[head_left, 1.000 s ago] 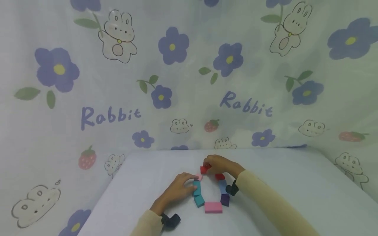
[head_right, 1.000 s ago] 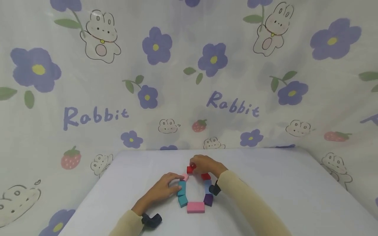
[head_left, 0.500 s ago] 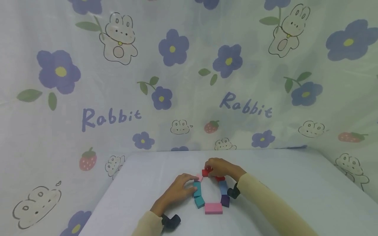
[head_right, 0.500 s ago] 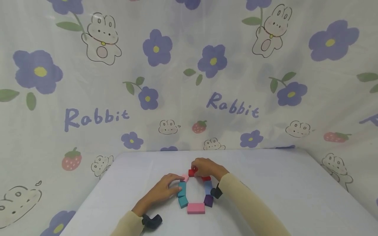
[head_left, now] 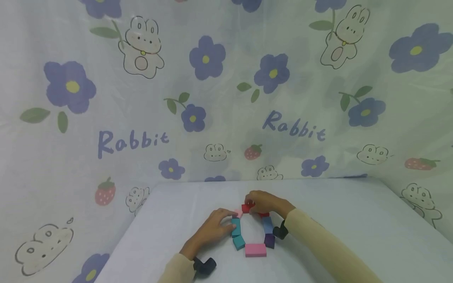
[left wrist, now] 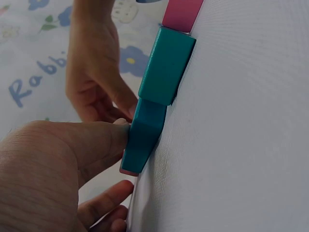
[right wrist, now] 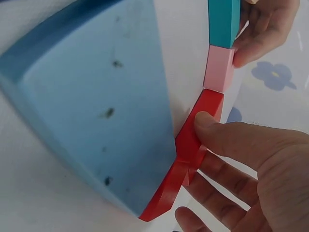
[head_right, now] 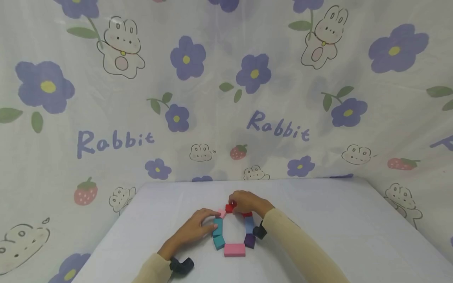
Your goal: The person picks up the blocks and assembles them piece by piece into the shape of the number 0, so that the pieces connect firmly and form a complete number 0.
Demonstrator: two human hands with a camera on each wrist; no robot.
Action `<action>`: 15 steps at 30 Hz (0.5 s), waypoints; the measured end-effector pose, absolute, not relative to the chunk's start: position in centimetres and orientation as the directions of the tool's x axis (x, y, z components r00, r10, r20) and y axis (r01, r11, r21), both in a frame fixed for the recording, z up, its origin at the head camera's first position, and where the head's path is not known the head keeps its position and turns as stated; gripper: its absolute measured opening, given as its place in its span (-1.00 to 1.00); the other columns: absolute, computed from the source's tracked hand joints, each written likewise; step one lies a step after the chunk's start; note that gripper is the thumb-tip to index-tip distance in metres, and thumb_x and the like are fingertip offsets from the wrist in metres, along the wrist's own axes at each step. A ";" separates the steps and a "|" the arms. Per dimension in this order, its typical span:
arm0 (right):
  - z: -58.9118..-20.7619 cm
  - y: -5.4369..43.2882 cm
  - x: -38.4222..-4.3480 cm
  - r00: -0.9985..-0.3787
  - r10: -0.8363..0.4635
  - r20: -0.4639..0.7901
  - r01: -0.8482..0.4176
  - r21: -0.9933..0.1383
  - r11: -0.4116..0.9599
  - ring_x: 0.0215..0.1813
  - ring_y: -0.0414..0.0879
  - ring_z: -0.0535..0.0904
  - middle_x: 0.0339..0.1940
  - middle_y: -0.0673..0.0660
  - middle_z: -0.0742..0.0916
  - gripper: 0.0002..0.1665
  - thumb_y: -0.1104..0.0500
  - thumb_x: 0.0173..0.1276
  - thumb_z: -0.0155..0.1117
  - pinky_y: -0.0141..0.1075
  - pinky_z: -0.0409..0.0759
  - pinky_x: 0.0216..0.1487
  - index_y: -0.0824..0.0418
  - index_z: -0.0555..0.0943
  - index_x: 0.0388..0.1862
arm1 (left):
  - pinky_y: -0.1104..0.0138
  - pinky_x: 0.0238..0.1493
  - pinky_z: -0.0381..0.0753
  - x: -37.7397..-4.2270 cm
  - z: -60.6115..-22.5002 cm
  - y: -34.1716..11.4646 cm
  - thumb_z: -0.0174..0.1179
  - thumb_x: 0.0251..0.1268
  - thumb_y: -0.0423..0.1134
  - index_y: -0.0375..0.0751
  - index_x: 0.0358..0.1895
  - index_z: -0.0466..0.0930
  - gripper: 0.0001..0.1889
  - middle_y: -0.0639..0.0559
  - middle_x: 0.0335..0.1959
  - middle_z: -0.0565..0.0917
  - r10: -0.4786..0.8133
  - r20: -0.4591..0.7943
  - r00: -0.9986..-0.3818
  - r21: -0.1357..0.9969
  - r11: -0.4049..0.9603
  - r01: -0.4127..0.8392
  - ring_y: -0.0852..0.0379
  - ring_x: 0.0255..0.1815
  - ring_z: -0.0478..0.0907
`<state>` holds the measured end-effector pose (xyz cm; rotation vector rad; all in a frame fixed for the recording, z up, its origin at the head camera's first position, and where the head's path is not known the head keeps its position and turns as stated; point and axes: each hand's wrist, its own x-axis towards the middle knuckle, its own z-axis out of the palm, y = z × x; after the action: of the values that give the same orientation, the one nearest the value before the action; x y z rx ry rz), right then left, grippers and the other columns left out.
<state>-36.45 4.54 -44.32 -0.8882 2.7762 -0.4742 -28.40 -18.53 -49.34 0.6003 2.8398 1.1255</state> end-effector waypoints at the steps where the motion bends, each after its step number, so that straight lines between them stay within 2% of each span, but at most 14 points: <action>1: -44.4 4.6 -36.4 -0.801 -0.593 -0.081 -0.533 -0.354 0.768 -0.06 -0.20 0.60 -0.13 -0.08 0.72 -0.69 0.14 0.27 0.47 -0.17 0.62 0.19 0.00 0.71 0.01 | -0.25 0.38 0.27 -28.4 -49.4 -18.6 0.19 0.39 0.04 0.15 0.26 0.55 -0.59 0.05 0.26 0.53 0.362 0.114 -0.925 0.668 0.662 0.341 -0.13 0.41 0.33; 15: -44.6 4.7 -36.6 -0.797 -0.597 -0.085 -0.534 -0.361 0.764 -0.06 -0.21 0.60 -0.11 -0.10 0.72 -0.66 0.13 0.28 0.46 -0.17 0.63 0.20 -0.02 0.70 0.04 | -0.27 0.38 0.26 -28.4 -49.4 -18.5 0.18 0.40 0.05 0.14 0.28 0.53 -0.58 0.04 0.29 0.51 0.360 0.110 -0.926 0.664 0.667 0.338 -0.12 0.43 0.31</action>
<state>-36.57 4.66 -44.60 -0.8965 2.7650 -0.4779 -28.42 -18.53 -49.42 0.5947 2.8402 1.1209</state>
